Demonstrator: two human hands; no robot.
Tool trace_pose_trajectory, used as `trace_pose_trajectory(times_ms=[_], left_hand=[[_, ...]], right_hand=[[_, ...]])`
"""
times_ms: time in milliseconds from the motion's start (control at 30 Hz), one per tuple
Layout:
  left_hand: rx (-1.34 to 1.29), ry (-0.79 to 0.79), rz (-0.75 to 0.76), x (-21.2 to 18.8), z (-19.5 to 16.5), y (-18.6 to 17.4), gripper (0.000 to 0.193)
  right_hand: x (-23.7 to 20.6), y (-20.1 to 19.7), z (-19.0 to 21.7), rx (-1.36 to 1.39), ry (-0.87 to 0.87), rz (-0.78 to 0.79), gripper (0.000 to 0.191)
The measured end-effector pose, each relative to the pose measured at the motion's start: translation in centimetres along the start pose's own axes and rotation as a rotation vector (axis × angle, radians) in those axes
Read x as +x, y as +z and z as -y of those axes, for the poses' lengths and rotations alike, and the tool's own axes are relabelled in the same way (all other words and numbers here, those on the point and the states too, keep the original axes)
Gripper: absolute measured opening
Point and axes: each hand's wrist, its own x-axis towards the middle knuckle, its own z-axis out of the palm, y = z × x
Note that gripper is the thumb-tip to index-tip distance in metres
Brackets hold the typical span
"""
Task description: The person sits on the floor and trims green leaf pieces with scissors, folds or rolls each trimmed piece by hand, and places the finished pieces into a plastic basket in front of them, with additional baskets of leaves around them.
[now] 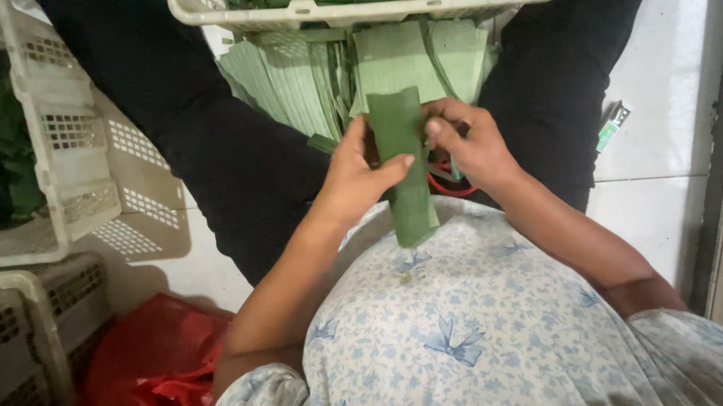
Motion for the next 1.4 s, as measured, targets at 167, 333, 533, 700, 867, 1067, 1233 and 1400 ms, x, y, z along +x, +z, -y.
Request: trace_pose_trajectory(times_ms=[167, 333, 533, 700, 867, 1067, 1233, 1400], left_hand=[[0.169, 0.031, -0.033, 1.5, 3.6, -0.8, 0.039], [-0.091, -0.095, -0.111, 3.9, 6.3, -2.3, 0.013], [0.123, 0.289, -0.054, 2.0, 5.9, -2.3, 0.010], [0.397, 0.442, -0.106, 0.2, 4.1, -1.1, 0.010], [0.528, 0.505, -0.061, 0.4, 3.5, -1.3, 0.007], [0.006, 0.097, 0.073, 2.1, 7.0, -3.1, 0.010], [-0.328, -0.144, 0.154, 2.7, 9.8, -5.3, 0.016], [-0.354, -0.182, 0.122, 2.4, 9.2, -3.8, 0.014]], right_hand=[[1.5, 1.3, 2.4, -0.059, 0.246, 0.018, 0.016], [1.8, 2.2, 2.0, 0.015, 0.283, 0.019, 0.012], [0.9, 2.1, -0.2, -0.031, 0.261, -0.080, 0.012], [-1.5, 3.1, 0.5, -0.129, 0.278, -0.142, 0.023], [-2.5, 3.6, 2.7, -0.484, -0.038, -0.053, 0.031], [-1.3, 2.7, 3.0, -0.508, -0.158, -0.065, 0.014], [-1.4, 1.8, 2.5, -0.457, -0.231, 0.002, 0.014], [-1.4, 2.1, 2.6, -0.461, -0.230, 0.023, 0.013]])
